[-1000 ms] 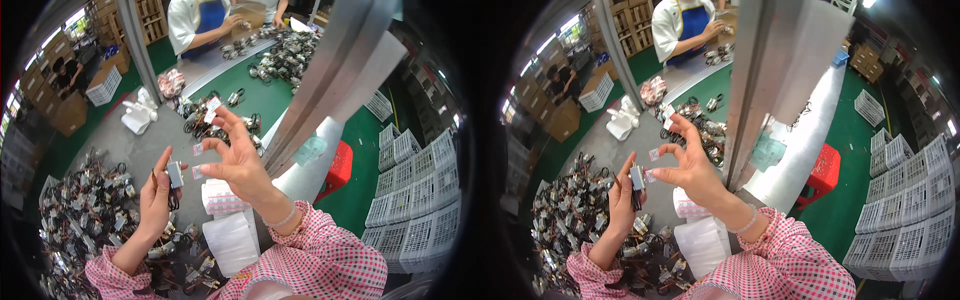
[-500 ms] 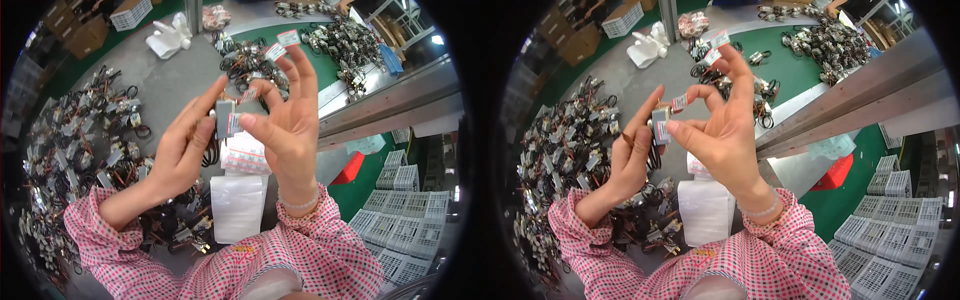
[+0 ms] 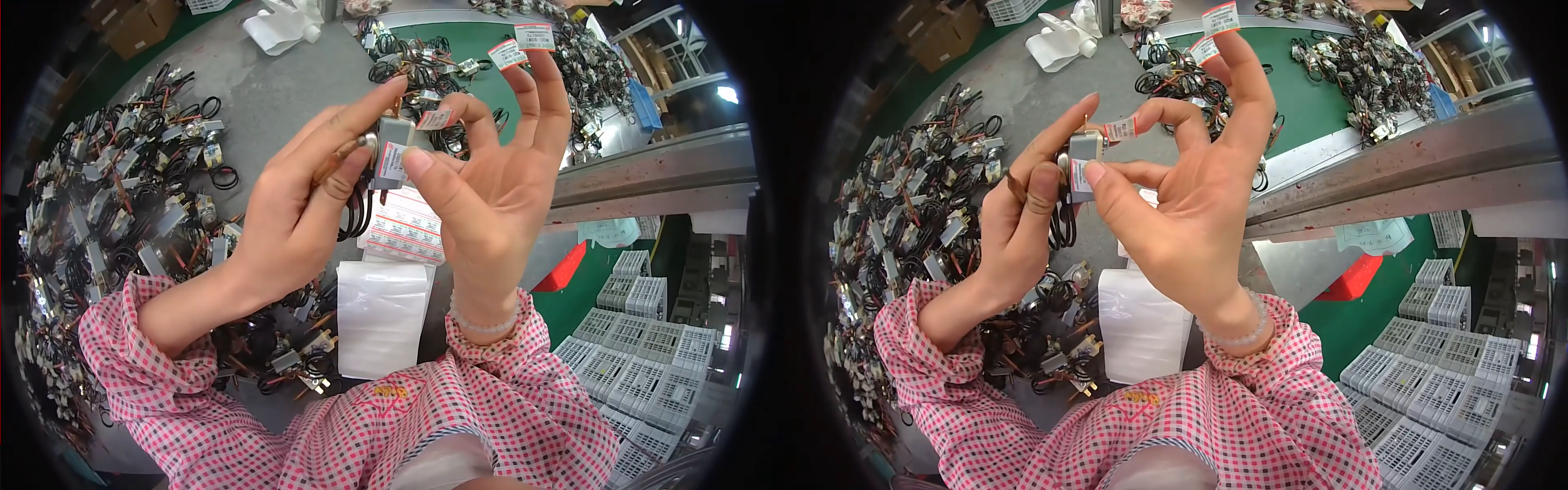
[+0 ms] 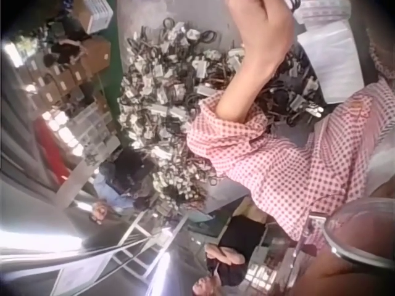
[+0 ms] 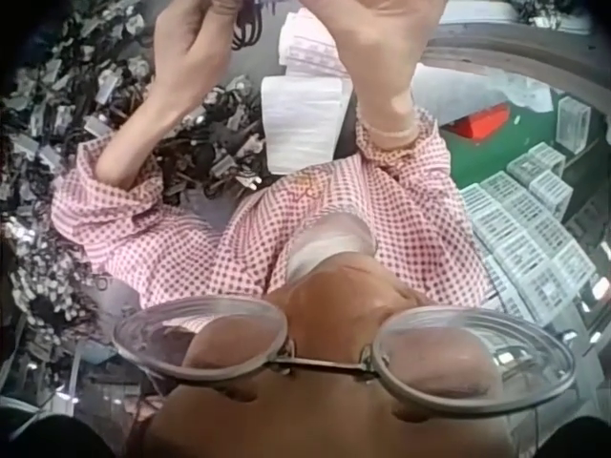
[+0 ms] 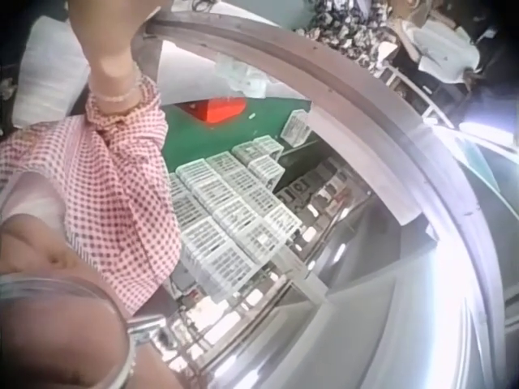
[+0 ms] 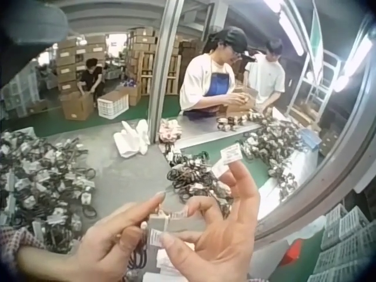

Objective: Applying labels to small electronic components and placing them into individual bubble-wrap bags.

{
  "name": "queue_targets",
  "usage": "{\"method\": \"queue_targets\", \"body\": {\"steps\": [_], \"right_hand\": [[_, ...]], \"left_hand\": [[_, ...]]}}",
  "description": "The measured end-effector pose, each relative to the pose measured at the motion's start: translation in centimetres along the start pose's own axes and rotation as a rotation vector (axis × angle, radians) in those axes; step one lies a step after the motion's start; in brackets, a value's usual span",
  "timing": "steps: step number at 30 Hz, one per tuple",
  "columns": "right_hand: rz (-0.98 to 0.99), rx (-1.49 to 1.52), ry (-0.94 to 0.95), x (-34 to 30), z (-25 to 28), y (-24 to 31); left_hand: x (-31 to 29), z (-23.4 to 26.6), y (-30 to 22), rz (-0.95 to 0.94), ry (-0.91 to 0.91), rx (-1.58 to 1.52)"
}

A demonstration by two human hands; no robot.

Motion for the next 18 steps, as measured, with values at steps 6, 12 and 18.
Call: {"method": "queue_targets", "body": {"steps": [6,12,18], "right_hand": [[0.008,-0.007,-0.012,0.11,0.00,-0.10],[0.011,-0.028,-0.005,0.10,0.01,0.14],[0.030,-0.097,0.020,0.07,-0.40,0.34]], "left_hand": [[0.02,0.00,0.13,0.037,0.013,-0.039],[0.16,-0.05,-0.02,0.019,0.004,-0.006],[0.03,-0.04,0.03,-0.002,0.009,0.040]]}}
Point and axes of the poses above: each hand's wrist, its own x-axis towards the middle knuckle, its own z-axis out of the back of the hand, y = z × x, the point moved 8 cm from there along x, towards the middle knuckle, and after that the axes turned 5 degrees about -z, right-handed, at the moved point
